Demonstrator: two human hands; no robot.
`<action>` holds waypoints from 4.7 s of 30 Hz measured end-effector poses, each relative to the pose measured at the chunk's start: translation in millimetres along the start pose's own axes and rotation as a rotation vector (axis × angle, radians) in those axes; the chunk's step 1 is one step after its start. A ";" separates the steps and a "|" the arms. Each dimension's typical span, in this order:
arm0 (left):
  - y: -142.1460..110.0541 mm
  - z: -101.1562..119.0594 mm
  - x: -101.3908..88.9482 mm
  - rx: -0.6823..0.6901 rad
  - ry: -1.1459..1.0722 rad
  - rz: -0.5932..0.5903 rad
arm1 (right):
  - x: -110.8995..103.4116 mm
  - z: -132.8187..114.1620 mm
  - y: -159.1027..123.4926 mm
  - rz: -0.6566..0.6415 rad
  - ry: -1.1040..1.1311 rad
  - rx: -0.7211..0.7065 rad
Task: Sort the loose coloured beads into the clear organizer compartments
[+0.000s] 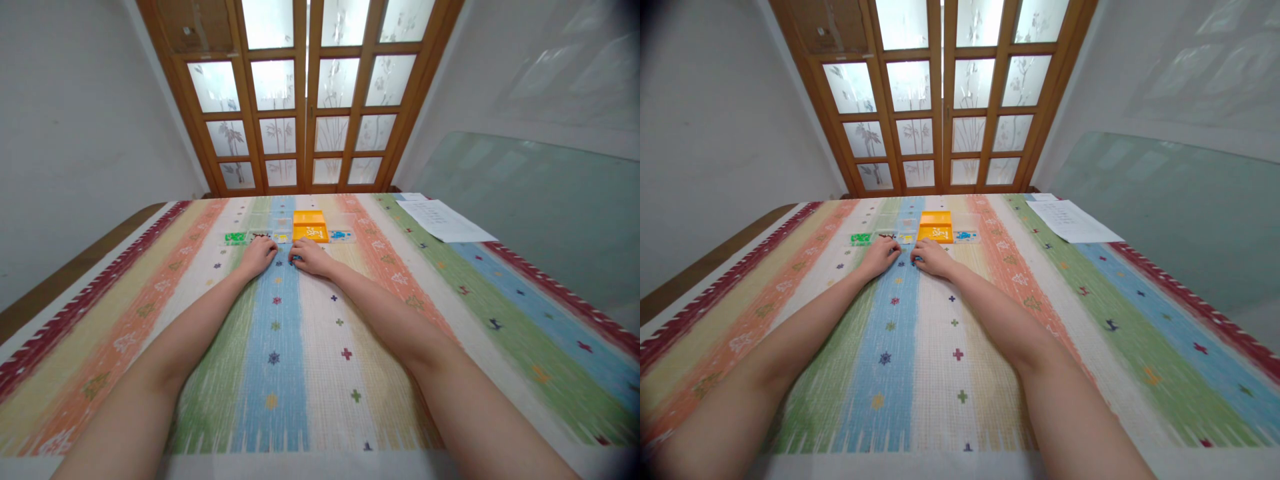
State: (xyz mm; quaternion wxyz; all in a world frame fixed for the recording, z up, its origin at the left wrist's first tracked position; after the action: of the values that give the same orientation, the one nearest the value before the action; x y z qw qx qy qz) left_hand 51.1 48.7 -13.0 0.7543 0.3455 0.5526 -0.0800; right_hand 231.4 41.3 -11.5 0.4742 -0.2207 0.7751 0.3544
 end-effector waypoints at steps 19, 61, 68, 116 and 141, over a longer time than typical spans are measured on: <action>1.7 -40.7 20.1 -0.330 -0.724 0.239 | -19.1 55.7 -6.7 0.313 0.272 0.360; 3.2 -25.2 2.2 -0.226 -0.502 0.221 | -33.2 77.1 -15.3 0.339 -0.052 0.367; 6.9 51.4 2.4 0.257 -0.251 -0.082 | -25.9 57.8 -10.1 0.230 -0.085 0.296; 3.7 20.1 4.5 0.009 -0.303 -0.038 | -63.8 128.0 -46.3 0.610 0.059 0.737; 2.3 14.5 0.3 0.169 -0.593 -0.193 | -44.5 92.3 -24.7 0.502 -0.019 0.557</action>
State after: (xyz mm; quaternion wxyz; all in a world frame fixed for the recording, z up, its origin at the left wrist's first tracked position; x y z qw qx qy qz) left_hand 63.6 41.7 -10.1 0.8399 0.3147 0.3305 -0.2937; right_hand 321.7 95.5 -7.9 0.4216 0.1171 0.8673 0.2373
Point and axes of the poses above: each hand's wrist, its own y-axis towards the middle knuckle, its own x-axis out of the palm, z = x × y, the point moved 6 cm from there along y, towards the middle knuckle, and after that the axes turned 8 degrees about x, right-handed, at the moved point
